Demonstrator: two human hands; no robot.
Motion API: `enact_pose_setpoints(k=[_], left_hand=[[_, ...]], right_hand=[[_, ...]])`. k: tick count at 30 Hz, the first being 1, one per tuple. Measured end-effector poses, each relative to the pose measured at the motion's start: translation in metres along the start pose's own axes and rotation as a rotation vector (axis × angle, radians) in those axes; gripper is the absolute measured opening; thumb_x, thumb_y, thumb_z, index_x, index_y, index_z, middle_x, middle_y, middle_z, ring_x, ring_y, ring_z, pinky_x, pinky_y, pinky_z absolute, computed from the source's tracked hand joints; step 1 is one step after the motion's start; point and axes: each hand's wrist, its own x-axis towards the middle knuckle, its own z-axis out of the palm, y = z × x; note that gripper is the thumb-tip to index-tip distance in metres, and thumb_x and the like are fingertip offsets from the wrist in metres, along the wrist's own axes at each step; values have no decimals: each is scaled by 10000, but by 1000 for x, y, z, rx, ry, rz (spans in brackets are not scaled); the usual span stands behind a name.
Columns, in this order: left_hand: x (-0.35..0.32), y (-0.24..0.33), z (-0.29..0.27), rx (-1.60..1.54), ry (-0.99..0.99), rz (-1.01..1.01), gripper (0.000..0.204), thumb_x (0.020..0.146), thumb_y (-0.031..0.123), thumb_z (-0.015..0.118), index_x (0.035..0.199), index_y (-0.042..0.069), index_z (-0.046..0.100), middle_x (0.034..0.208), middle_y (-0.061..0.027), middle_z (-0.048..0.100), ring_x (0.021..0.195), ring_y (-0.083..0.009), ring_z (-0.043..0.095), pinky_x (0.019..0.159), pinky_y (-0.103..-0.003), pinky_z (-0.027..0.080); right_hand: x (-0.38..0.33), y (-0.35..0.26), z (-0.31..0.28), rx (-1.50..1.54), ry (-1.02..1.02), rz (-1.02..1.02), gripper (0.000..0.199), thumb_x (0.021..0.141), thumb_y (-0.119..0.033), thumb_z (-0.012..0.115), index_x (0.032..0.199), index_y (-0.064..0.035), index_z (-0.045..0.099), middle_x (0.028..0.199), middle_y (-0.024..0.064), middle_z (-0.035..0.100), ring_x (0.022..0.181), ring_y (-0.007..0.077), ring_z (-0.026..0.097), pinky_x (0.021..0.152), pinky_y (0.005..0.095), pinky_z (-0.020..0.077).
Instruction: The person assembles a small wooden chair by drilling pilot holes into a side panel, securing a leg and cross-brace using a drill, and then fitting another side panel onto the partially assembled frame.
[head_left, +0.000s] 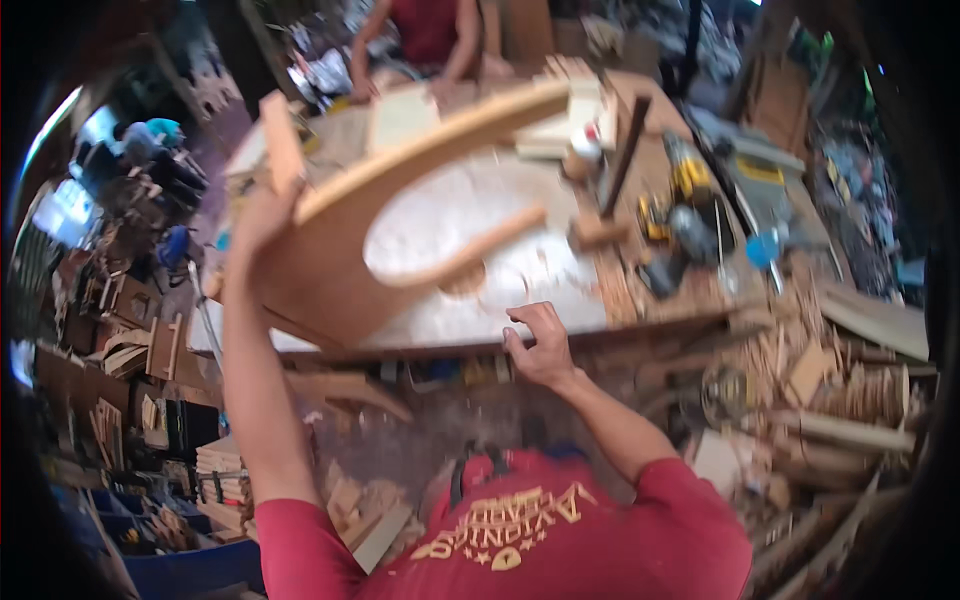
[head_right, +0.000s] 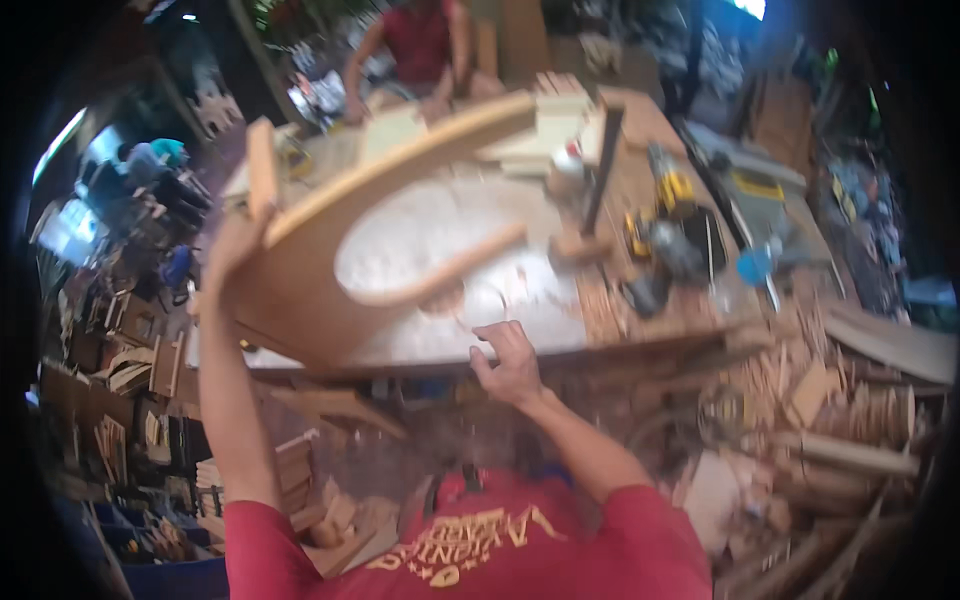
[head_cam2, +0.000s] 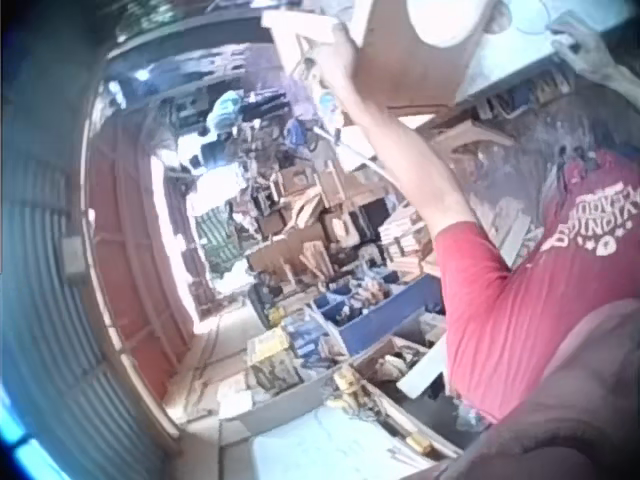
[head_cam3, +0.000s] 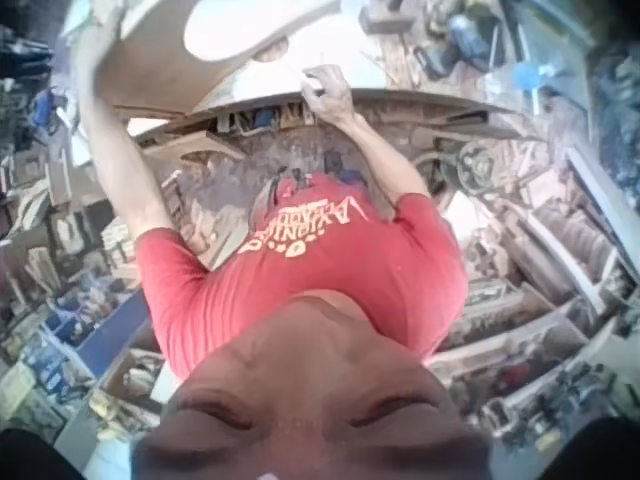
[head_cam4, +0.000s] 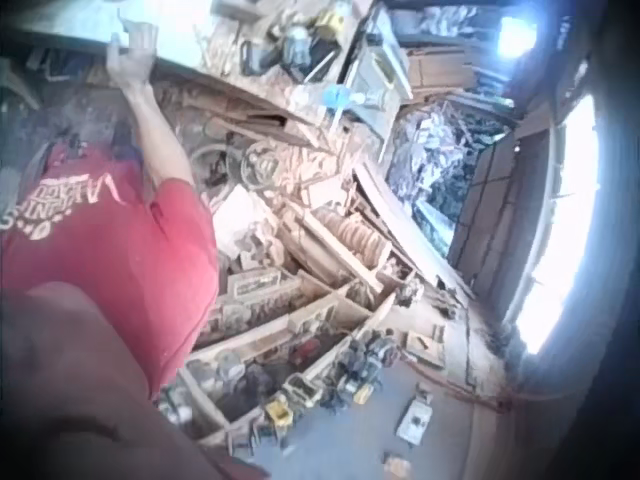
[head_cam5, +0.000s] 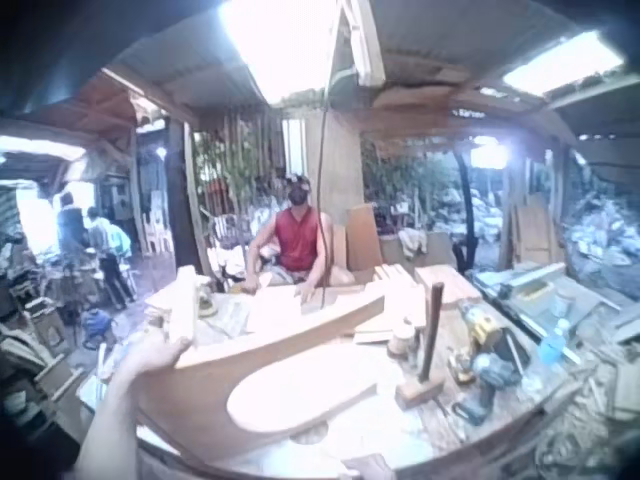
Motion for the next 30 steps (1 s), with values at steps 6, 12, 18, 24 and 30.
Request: enact_pose_setpoints(k=[6,12,18,24,30], left_hand=[[11,-12,3,-224,-143,-16,941,942,765,531,1048,-148,731,945,-348,730,974,-448,745,850,-469,571],[-14,7,-2,68,68,67,837,983,689,518,1107,-114,723,1047,-369,716,1086,-495,700,941,-490,545],[-32,24,-9,-42,-21,-60,785,954,704,537,1144,-27,753,1133,-307,729,1130,-453,697,972,-503,535],[-35,28,-12,-7,-19,-76,778,954,702,536,1105,-26,765,1077,-314,735,1087,-456,712,959,-502,538],[-25,29,-13,-51,-24,-118,738,948,701,552,1073,10,781,1021,-278,752,1028,-425,733,930,-489,541]], right_hand=[[-266,79,-31,-217,-346,980,358,896,-364,768,987,-18,762,882,176,726,829,305,718,759,427,557],[-284,132,-14,-236,-331,1184,512,867,-546,752,1004,-55,798,1024,203,771,1011,333,736,923,437,550],[-263,187,-1,-371,-494,1242,700,785,-648,766,1122,-34,783,1200,233,738,1209,380,674,1065,456,503],[-249,196,1,16,-489,1476,960,737,-701,748,1334,47,670,1452,269,596,1376,395,550,1164,432,419],[-217,173,7,-190,-488,1373,1124,681,-712,780,1439,88,554,1480,304,555,1419,403,514,1187,428,411]])
